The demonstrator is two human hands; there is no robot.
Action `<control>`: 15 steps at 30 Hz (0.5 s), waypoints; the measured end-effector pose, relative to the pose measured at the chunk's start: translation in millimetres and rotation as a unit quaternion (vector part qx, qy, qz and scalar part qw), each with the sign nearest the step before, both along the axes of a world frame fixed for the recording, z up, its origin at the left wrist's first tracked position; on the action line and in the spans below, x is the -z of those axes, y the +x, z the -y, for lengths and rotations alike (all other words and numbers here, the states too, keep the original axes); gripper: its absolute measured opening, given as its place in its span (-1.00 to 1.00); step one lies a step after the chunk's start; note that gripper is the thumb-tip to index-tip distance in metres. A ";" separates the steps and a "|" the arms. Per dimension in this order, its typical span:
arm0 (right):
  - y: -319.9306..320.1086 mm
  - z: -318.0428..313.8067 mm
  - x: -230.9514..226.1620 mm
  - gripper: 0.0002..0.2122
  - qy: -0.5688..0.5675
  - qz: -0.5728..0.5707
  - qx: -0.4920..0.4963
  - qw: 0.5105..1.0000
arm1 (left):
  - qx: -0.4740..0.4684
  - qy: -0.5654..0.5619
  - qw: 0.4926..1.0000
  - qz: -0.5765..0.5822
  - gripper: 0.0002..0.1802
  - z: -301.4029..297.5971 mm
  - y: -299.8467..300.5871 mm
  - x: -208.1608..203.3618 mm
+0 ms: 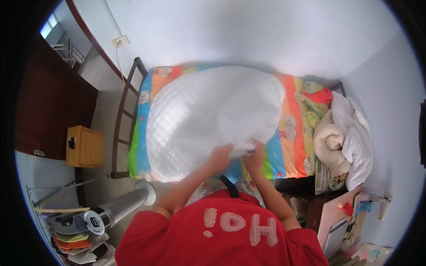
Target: The person spreads out a white quilted sheet on a bed, smooths it with their hands, and then rolls it up into a cylinder.
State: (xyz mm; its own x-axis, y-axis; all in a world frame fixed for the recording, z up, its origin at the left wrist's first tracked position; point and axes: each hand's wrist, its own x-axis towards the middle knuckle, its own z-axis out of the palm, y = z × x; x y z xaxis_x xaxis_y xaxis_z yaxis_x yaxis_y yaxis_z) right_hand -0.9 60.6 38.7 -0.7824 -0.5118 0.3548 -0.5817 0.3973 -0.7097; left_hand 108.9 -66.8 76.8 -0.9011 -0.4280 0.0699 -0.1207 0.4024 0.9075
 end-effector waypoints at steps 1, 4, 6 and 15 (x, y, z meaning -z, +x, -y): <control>1.7 -0.9 15.7 -0.54 -0.010 -0.061 0.035 0.997 | 0.044 0.035 0.998 -0.001 -0.82 -0.4 4.5 -16.0; 0.7 -14.0 105.4 -0.49 -0.040 0.082 0.077 0.993 | 0.128 0.067 0.989 -0.019 -0.84 -1.4 17.2 -59.8; -40.5 -37.7 167.5 -0.58 0.008 0.024 0.053 0.998 | 0.176 0.069 0.981 -0.047 -0.83 -0.5 19.7 -84.2; -169.4 3.8 -152.1 -0.64 -0.293 0.011 0.083 0.952 | -0.038 0.223 0.969 -0.096 -0.77 55.8 78.0 -120.5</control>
State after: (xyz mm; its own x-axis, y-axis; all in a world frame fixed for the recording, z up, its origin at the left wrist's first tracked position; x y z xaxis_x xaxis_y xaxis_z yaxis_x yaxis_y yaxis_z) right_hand -170.3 56.8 190.8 -0.8456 -0.0989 0.5245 -0.5283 0.0149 -0.8489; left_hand 186.9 -122.5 197.3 -0.8541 -0.5194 0.0256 0.0537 -0.0391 0.9978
